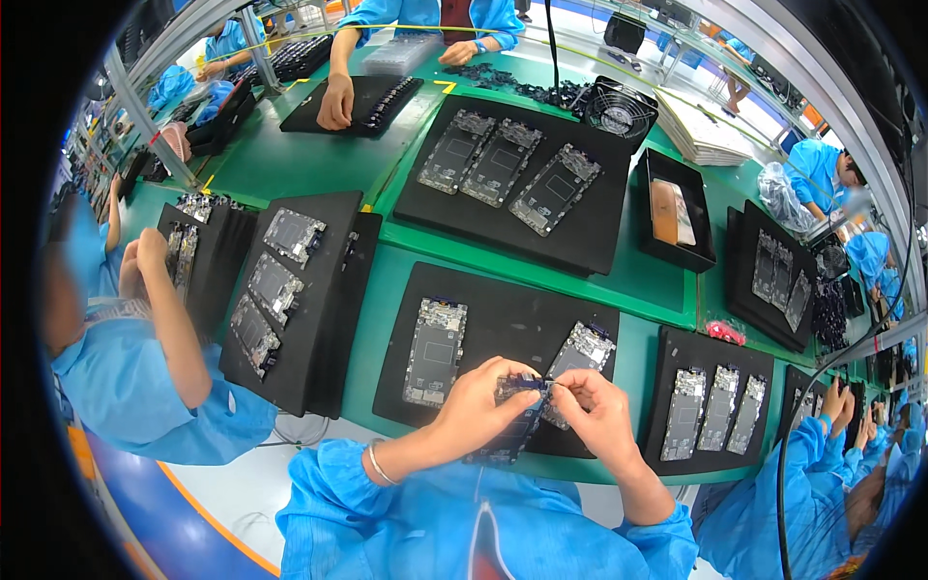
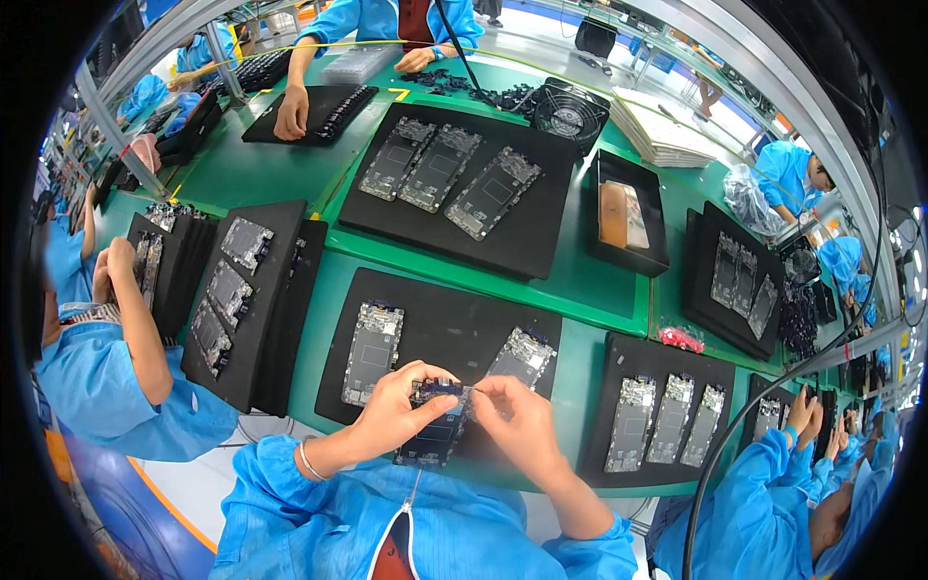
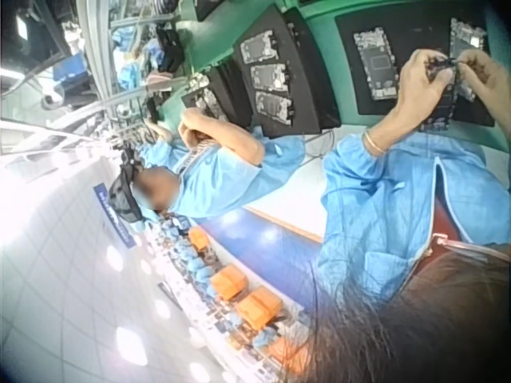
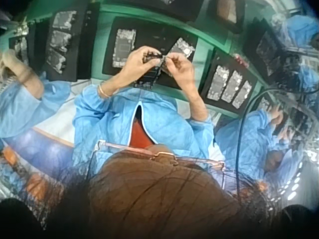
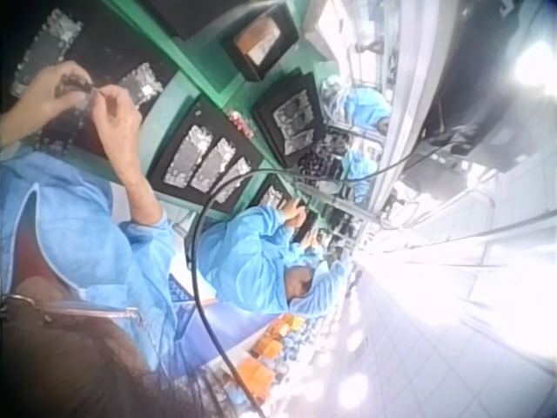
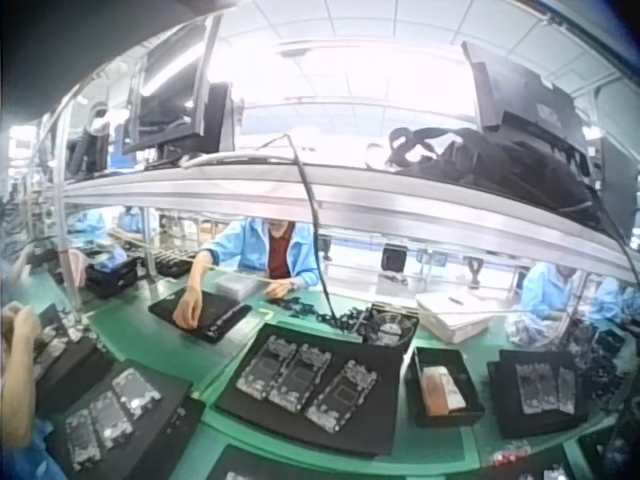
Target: The person assembles electronic components on a green workbench, repeatedly picking up small parts and attaching them to circuit boards. They handle multiple boards and components, placing finished units into black trays. The task involves precise hand movements and coordination with other workers in a cleanroom environment.
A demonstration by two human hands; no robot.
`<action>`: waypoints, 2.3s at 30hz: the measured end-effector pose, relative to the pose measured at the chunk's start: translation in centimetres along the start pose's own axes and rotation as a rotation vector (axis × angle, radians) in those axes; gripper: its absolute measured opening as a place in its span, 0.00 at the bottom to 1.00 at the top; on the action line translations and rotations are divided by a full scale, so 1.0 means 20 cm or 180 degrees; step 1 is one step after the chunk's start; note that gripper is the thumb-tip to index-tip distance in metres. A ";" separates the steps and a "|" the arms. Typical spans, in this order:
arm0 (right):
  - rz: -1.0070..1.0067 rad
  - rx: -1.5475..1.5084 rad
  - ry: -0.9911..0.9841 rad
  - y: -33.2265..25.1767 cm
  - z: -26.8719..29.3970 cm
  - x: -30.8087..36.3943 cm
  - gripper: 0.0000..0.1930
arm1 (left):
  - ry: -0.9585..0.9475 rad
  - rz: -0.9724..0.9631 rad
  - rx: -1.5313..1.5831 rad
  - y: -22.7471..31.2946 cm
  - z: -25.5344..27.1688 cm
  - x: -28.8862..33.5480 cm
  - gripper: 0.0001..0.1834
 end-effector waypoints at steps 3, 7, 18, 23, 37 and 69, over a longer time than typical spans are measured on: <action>-0.0157 -0.0169 -0.0028 0.01 0.00 0.00 0.06 | 0.0112 -0.0146 -0.0103 0.03 0.00 0.00 0.13; -0.0222 -0.0233 -0.0046 0.00 0.01 0.00 0.06 | 0.0365 -0.0350 -0.0111 0.01 -0.03 0.02 0.11; 0.0121 0.0046 0.0347 -0.02 -0.01 0.05 0.05 | 0.0436 -0.0742 -0.0612 0.04 -0.06 0.08 0.16; 0.0137 0.0018 0.0150 0.00 0.01 0.06 0.04 | 0.0575 -0.0706 -0.0457 0.04 -0.05 0.05 0.11; 0.0451 -0.0133 0.0342 0.03 -0.01 0.07 0.08 | 0.0477 -0.0983 -0.0548 0.04 -0.04 0.07 0.14; 0.1005 0.0074 -0.0288 0.03 0.03 0.14 0.10 | 0.0431 -0.1407 -0.0467 -0.02 -0.07 0.15 0.17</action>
Point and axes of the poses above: each hand's wrist, its own x-axis away from the middle knuckle, its own z-axis out of the back of the hand, y = z × x, the point moved 1 cm from there along -x, towards the middle knuckle, and after that the axes turned 4 degrees about y, right-handed, at the moved point
